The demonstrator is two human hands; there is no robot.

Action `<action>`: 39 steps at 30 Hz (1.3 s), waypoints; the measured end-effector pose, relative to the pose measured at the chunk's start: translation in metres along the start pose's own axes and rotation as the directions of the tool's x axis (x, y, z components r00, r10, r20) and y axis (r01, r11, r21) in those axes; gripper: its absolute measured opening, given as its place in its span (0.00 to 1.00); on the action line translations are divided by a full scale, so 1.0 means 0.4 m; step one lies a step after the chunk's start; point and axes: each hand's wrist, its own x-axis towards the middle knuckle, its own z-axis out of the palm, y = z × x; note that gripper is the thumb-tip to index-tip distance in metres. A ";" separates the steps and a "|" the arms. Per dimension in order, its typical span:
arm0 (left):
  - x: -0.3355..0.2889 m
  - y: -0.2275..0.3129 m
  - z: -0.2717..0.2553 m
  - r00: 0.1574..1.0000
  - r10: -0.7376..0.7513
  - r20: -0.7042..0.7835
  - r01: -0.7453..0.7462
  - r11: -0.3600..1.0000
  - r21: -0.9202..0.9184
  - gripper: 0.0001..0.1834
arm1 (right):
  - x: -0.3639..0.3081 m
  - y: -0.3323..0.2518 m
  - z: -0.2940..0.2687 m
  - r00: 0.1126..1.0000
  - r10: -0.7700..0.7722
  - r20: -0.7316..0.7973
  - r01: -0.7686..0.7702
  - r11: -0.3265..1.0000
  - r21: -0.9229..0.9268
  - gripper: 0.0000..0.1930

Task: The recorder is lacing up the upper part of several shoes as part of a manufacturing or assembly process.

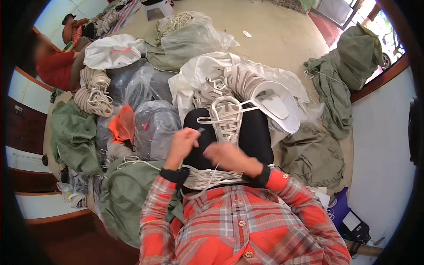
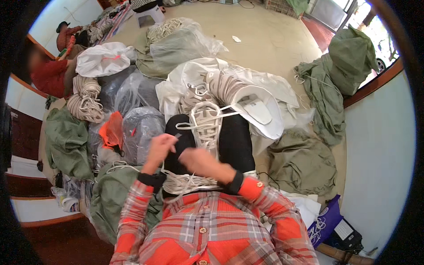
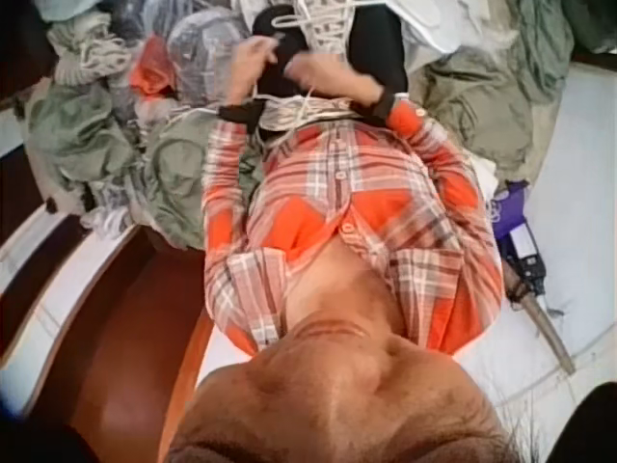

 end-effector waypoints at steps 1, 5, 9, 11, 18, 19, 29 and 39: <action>-0.007 0.021 0.064 0.998 -0.022 0.059 0.017 0.997 0.071 0.12 | -0.010 0.061 -0.033 0.985 0.084 -0.148 -0.088 0.996 -0.015 0.11; -0.024 -0.014 0.177 0.988 0.152 -0.024 -0.128 0.897 0.424 0.11 | -0.036 0.140 -0.065 0.931 0.332 -0.150 -0.324 0.943 0.079 0.13; -0.019 -0.009 0.205 0.973 0.216 -0.080 -0.140 0.830 0.540 0.10 | -0.055 0.171 -0.014 0.912 0.329 -0.247 -0.333 0.943 0.027 0.15; -0.017 -0.008 0.197 0.972 0.223 -0.076 -0.140 0.806 0.575 0.10 | -0.057 0.157 -0.001 0.918 0.322 -0.230 -0.295 0.945 0.143 0.17; 0.000 -0.021 0.198 0.937 0.339 -0.083 -0.216 0.751 0.624 0.11 | -0.081 0.123 -0.010 0.929 0.336 0.154 -0.302 0.448 0.841 0.29; 0.004 -0.017 0.208 0.938 0.338 -0.073 -0.223 0.753 0.620 0.12 | -0.086 0.137 -0.013 0.932 0.312 0.182 -0.292 0.354 0.889 0.29; -0.015 -0.011 0.205 0.968 0.240 -0.074 -0.144 0.771 0.620 0.14 | -0.056 0.121 -0.073 0.885 0.389 0.257 -0.464 0.781 0.418 0.24; 0.004 -0.008 0.230 0.989 0.087 -0.118 0.017 0.733 0.680 0.13 | 0.024 0.190 -0.099 0.901 0.382 0.206 -0.434 0.795 0.425 0.11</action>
